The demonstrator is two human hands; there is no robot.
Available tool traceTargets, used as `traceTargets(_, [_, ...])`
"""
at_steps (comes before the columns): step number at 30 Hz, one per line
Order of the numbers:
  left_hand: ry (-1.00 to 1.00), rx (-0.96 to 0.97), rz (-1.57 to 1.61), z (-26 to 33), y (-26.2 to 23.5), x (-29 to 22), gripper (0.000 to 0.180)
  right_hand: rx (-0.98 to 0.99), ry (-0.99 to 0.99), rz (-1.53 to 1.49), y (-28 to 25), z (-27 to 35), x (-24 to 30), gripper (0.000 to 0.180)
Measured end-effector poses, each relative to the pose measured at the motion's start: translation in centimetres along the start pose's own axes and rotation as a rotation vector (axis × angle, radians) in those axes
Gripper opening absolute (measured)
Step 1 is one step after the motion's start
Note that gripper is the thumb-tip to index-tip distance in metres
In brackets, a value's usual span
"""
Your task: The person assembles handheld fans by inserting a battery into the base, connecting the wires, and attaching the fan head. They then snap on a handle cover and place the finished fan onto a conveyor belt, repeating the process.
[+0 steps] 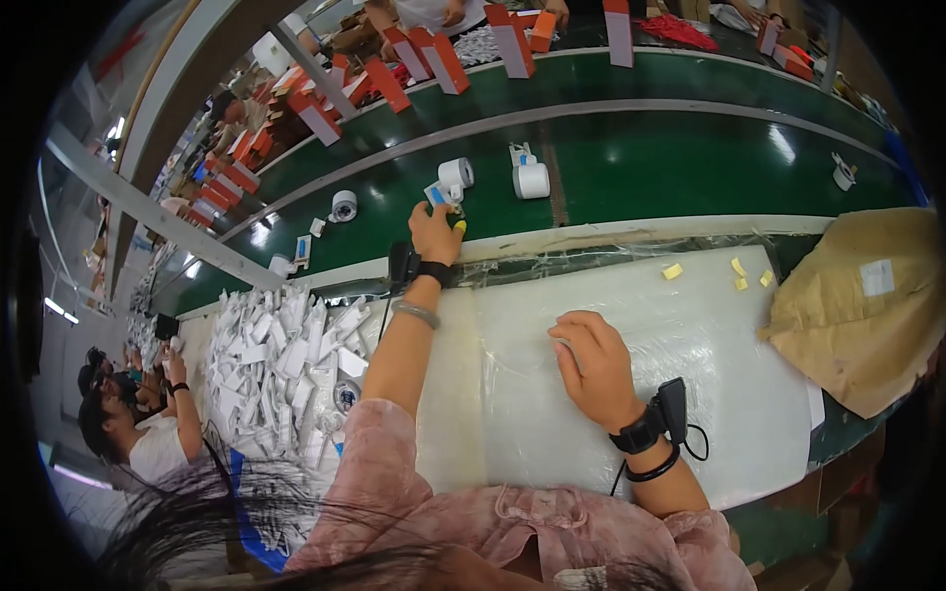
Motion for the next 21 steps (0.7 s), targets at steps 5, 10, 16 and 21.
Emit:
traceTargets(5, [0.302, -0.054, -0.040, -0.5, -1.8, -2.5, 0.025, 0.018, -0.002, -0.021, 0.3, -0.2, 0.1, 0.020])
traceTargets(10, [0.392, 0.076, 0.279, 1.6, -4.4, -6.6, 0.020, 0.017, 0.002, -0.024, 0.2, -0.2, -0.3, 0.020])
traceTargets(16, [0.009, 0.705, 1.300, 7.9, -9.5, -10.6, 0.015, -0.127, -0.030, 0.002, -1.0, -1.0, 1.0, 0.040])
traceTargets(21, [-0.070, 1.285, 1.472, 13.8, -12.4, -13.0, 0.030, 0.073, -0.174, 0.116, -1.4, -1.0, 1.5, 0.049])
Point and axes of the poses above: each hand's wrist, its own z-axis away from the middle knuckle, its own y-axis out of the palm, x = y × z, the point moved 5 cm from there along -z, towards the middle knuckle, and after that the axes turned 4 degrees about y, right-handed, at the moved point
